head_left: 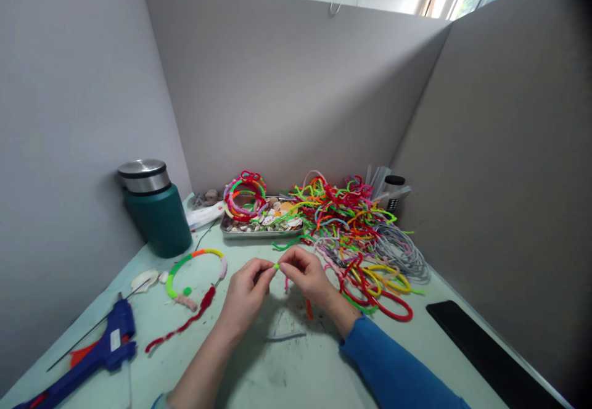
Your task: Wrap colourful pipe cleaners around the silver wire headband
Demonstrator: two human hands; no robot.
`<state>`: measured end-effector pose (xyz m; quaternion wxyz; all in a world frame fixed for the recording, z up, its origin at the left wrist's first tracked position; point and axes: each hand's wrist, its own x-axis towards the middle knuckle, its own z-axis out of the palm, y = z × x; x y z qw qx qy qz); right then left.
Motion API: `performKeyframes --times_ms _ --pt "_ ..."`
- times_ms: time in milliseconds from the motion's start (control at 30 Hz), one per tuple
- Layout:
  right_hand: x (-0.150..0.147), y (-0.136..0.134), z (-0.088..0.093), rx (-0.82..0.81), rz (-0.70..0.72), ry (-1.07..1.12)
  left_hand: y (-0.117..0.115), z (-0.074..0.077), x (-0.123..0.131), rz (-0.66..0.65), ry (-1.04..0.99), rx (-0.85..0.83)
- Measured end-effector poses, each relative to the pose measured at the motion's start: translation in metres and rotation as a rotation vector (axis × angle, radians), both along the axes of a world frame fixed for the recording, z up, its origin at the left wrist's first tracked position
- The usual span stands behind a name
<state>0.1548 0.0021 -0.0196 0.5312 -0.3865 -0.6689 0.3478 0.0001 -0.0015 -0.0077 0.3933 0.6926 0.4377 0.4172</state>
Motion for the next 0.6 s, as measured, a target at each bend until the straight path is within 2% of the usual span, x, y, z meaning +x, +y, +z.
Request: performKeyframes --times_ms 367,600 --pt "0.0000 -0.0005 0.0019 -0.010 -0.007 -0.002 -0.0019 -0.0019 0.0009 -0.056 -0.040 -0.083" --pt "0.0004 0.0030 -0.0026 -0.009 -0.015 -0.023 -0.0026 0.0020 0.0021 -0.188 -0.184 -0.282"
